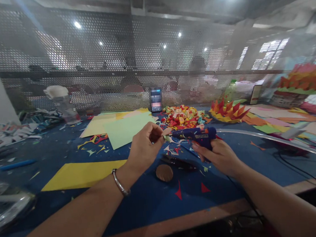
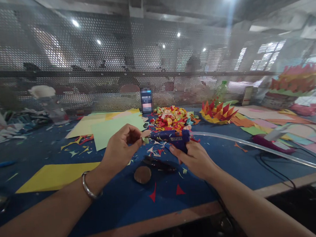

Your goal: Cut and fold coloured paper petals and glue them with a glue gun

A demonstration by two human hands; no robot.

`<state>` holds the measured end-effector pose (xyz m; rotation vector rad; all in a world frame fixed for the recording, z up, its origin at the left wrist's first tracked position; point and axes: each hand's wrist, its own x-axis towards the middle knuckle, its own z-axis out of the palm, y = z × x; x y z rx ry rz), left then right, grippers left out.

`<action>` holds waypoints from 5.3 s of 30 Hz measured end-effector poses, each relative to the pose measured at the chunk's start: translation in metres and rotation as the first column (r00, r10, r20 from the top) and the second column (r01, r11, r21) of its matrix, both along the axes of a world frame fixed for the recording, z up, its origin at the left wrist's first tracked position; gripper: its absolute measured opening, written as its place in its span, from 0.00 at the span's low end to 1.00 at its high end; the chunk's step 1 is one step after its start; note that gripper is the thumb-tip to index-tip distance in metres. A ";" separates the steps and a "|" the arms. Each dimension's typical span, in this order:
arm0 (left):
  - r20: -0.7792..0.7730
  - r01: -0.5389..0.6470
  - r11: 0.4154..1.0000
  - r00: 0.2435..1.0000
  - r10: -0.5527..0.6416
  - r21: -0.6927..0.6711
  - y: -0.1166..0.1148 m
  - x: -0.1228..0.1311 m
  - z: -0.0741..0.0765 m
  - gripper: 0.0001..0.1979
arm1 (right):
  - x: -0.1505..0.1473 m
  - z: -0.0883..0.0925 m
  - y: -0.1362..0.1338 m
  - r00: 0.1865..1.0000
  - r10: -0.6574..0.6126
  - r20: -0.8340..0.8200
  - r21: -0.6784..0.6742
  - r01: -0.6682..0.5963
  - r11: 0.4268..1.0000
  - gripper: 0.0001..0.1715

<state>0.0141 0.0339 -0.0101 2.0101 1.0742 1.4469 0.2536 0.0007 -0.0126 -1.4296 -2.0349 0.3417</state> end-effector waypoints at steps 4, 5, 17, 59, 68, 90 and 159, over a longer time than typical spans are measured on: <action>0.001 0.010 1.000 1.000 -0.010 -0.005 0.001 0.000 -0.001 0.05 | 0.000 0.001 -0.001 1.000 0.000 0.017 -0.003 0.000 1.000 0.30; 0.001 0.009 1.000 1.000 -0.009 -0.005 0.001 0.000 -0.001 0.05 | 0.000 0.001 -0.001 1.000 0.000 0.019 -0.005 0.000 1.000 0.30; 0.062 0.043 0.996 0.997 -0.038 -0.079 -0.001 0.002 0.002 0.11 | 0.000 0.002 -0.001 1.000 0.009 0.028 -0.003 -0.009 1.000 0.31; 0.174 0.116 0.986 0.980 -0.094 -0.123 0.003 0.000 -0.001 0.05 | 0.002 0.001 0.000 0.999 -0.043 -0.019 -0.023 0.043 0.999 0.30; 0.300 0.172 0.956 0.949 -0.095 -0.239 0.003 0.000 0.001 0.07 | -0.005 0.004 0.004 0.889 -0.184 -0.420 -0.411 -0.005 0.912 0.18; 0.365 0.308 0.854 0.918 -0.152 -0.420 -0.002 0.003 0.000 0.09 | 0.043 0.001 0.021 0.994 -0.104 0.043 -0.337 0.112 0.935 0.25; 0.055 0.155 0.922 0.988 -0.145 -0.354 0.000 -0.001 0.002 0.12 | -0.043 0.003 0.031 0.932 0.304 -0.198 0.011 -0.308 0.951 0.16</action>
